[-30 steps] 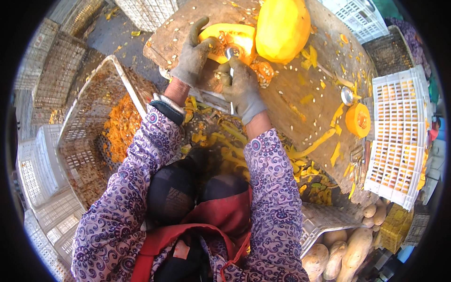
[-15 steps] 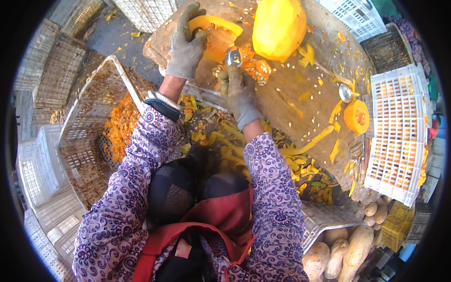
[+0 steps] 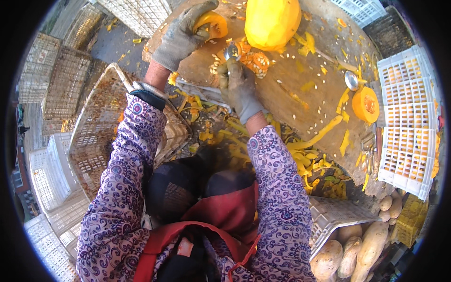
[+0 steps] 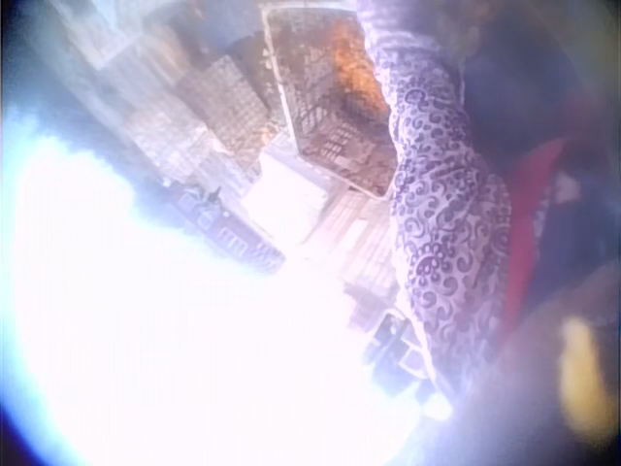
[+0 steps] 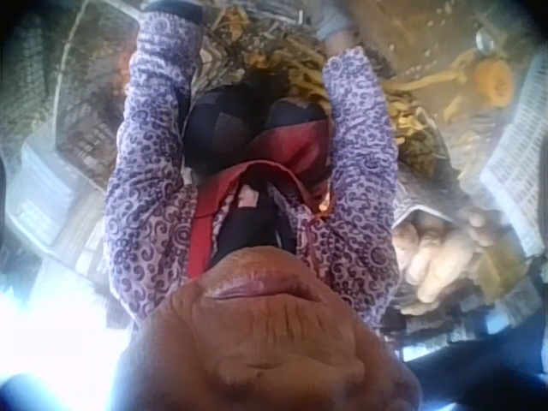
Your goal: The person cuts a papaya in half, scoops out the seeds with a spoon, and places the seeds into a basket. The person repeats this process with multiple papayas, using a knife and spoon on a wooden board.
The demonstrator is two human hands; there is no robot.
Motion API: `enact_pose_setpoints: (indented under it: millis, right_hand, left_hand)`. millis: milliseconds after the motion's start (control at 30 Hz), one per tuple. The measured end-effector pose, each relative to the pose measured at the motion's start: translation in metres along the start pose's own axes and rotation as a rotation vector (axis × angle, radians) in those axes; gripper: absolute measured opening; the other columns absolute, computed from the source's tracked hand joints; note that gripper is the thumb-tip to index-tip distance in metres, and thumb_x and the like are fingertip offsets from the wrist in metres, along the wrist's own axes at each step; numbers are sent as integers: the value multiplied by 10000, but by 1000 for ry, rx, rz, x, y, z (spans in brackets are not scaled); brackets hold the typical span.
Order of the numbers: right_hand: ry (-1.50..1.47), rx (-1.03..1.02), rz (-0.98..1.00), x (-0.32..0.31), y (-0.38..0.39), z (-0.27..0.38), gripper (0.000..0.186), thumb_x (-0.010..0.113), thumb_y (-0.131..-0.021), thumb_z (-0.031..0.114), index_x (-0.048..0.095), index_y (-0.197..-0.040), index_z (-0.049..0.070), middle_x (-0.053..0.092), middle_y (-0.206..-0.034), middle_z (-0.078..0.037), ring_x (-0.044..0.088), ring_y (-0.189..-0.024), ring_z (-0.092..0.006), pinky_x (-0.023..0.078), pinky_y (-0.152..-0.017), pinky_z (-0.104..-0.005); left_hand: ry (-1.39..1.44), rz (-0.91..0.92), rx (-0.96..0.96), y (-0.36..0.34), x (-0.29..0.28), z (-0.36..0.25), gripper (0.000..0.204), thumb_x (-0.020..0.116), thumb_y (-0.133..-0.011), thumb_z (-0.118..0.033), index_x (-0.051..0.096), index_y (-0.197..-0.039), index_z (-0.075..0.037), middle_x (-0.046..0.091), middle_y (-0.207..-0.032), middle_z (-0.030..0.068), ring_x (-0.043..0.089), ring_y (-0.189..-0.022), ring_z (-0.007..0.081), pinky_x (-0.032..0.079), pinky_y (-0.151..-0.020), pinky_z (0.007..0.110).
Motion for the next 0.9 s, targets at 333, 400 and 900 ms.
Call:
enact_pose_setpoints:
  millis: [333,400,900]
  right_hand:
    - [-427,206,-26,7,6,8,336,507,-904,413,539,-863,82,439,-569,33,303,-384,-60,221,-347,-219]
    - [-628,417,-35,11,9,-1,333,509,-903,410,542,-857,83,437,-563,35,297,-379,-55,217,-343,-213]
    - [-508,379,228,36,-55,67,312,477,-891,341,529,-858,35,395,-561,44,292,-390,-36,230,-341,-190]
  left_hand:
    - [18,-294,-85,19,-4,26,640,660,-736,-59,417,-1327,-83,506,-1253,169,515,-1135,296,420,-959,346]
    - [83,-345,-156,19,-8,41,631,631,-754,-36,397,-1338,-80,508,-1249,175,524,-1122,287,421,-956,336]
    - [135,-368,-386,18,-7,73,641,597,-752,32,373,-1338,-99,522,-1220,175,509,-1144,286,399,-974,329]
Point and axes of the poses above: each hand's wrist, its own y-axis away from the middle knuckle, its own x-axis out of the palm, z = x × y, the point moved 8 cm from there along -y, towards the middle knuckle
